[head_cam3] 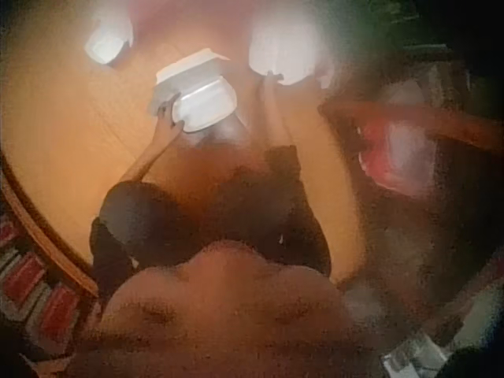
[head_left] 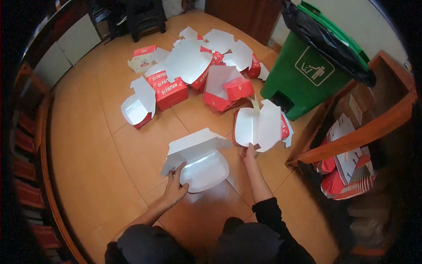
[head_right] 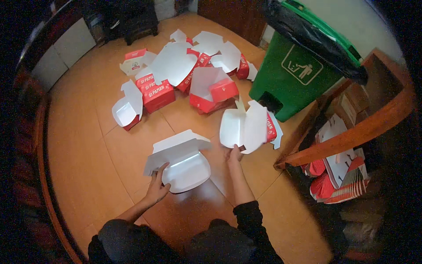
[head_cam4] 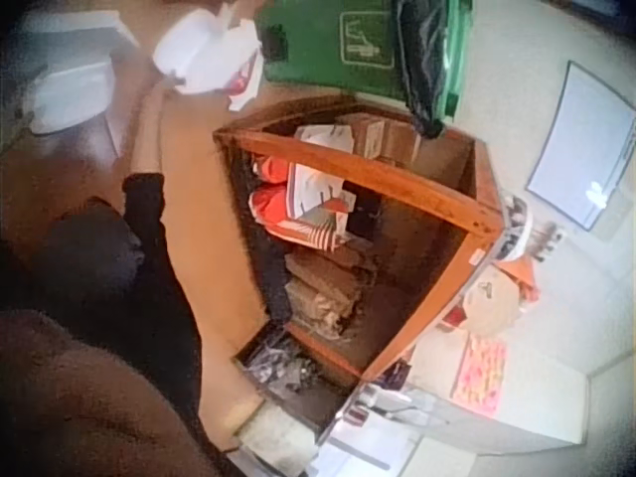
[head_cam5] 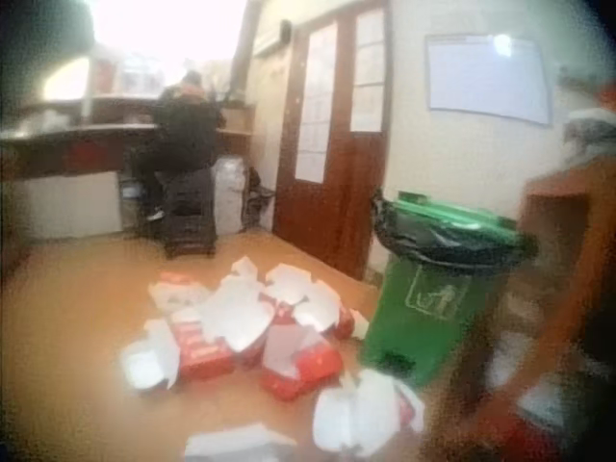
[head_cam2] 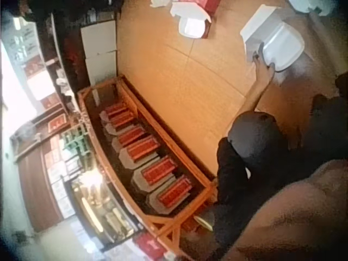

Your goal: The person assembles red and white food containers by hand. They start by organizing boxes on a counter, then move to the floor to fold the flat cardboard pieces into their final shape, lining them with paper and stacking them.

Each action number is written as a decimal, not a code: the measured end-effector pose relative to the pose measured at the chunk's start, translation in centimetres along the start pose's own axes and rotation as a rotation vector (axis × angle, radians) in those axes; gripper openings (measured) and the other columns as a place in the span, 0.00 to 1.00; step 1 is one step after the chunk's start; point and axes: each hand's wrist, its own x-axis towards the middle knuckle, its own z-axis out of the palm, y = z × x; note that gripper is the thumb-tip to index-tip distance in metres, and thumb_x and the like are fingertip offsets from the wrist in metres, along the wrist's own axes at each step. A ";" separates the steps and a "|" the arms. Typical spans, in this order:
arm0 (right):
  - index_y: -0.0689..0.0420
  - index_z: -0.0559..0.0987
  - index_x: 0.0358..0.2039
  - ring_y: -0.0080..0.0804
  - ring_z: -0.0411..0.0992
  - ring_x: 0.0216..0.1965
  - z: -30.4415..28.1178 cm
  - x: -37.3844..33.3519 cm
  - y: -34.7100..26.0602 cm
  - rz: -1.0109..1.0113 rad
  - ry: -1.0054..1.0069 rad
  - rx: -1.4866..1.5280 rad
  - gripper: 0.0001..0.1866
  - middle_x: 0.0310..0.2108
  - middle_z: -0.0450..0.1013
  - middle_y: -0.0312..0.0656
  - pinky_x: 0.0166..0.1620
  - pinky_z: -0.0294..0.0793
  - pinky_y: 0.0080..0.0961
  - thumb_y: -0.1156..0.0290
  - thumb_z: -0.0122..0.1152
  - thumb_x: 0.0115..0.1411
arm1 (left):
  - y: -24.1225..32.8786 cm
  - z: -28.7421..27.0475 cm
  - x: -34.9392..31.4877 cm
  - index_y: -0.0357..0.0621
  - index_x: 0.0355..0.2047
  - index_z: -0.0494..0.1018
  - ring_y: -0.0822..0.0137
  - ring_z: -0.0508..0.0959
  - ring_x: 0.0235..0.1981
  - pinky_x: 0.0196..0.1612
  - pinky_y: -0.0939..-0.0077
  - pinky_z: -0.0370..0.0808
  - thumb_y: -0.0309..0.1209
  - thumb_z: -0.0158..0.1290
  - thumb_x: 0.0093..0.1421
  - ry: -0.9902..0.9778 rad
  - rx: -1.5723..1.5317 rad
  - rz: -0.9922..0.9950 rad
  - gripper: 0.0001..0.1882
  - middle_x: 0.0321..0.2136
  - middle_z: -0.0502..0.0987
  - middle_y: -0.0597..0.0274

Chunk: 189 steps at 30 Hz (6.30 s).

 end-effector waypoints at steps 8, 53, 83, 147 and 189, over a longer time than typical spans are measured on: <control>0.70 0.80 0.36 0.45 0.75 0.30 -16.2 -9.4 -7.6 -0.911 0.589 -0.937 0.16 0.30 0.78 0.58 0.37 0.72 0.40 0.69 0.48 0.67 | -0.8 -0.2 0.2 0.67 0.70 0.51 0.49 0.76 0.38 0.45 0.60 0.78 0.28 0.48 0.59 0.053 -0.012 0.017 0.39 0.55 0.59 0.33; 0.58 0.74 0.32 0.46 0.79 0.21 7.0 -31.4 0.3 -1.291 -0.563 -1.791 0.07 0.23 0.77 0.47 0.22 0.78 0.38 0.68 0.56 0.59 | 1.4 2.9 1.3 0.51 0.67 0.57 0.37 0.76 0.48 0.47 0.49 0.77 0.48 0.56 0.53 0.028 0.200 0.022 0.42 0.58 0.67 0.38; 0.66 0.76 0.36 0.50 0.77 0.34 -0.8 -23.7 -4.5 -1.283 -0.085 -1.601 0.10 0.39 0.74 0.54 0.36 0.77 0.43 0.71 0.54 0.62 | 3.3 2.7 4.5 0.41 0.55 0.68 0.46 0.80 0.41 0.45 0.58 0.77 0.34 0.42 0.70 0.285 0.139 0.129 0.17 0.47 0.75 0.44; 0.63 0.77 0.33 0.56 0.78 0.24 4.1 -30.9 -0.1 -1.102 -0.463 -1.730 0.11 0.22 0.77 0.57 0.28 0.78 0.48 0.67 0.58 0.56 | 2.6 5.8 4.0 0.43 0.49 0.77 0.63 0.81 0.28 0.31 0.69 0.77 0.28 0.58 0.60 0.174 -0.211 -0.011 0.16 0.35 0.81 0.50; 0.62 0.78 0.41 0.64 0.77 0.33 5.1 -28.9 0.4 -0.850 -0.611 -1.777 0.17 0.29 0.76 0.64 0.37 0.77 0.53 0.63 0.47 0.66 | -1.1 11.0 4.4 0.39 0.41 0.72 0.68 0.76 0.36 0.41 0.74 0.74 0.19 0.55 0.58 0.348 -0.747 0.161 0.10 0.33 0.76 0.57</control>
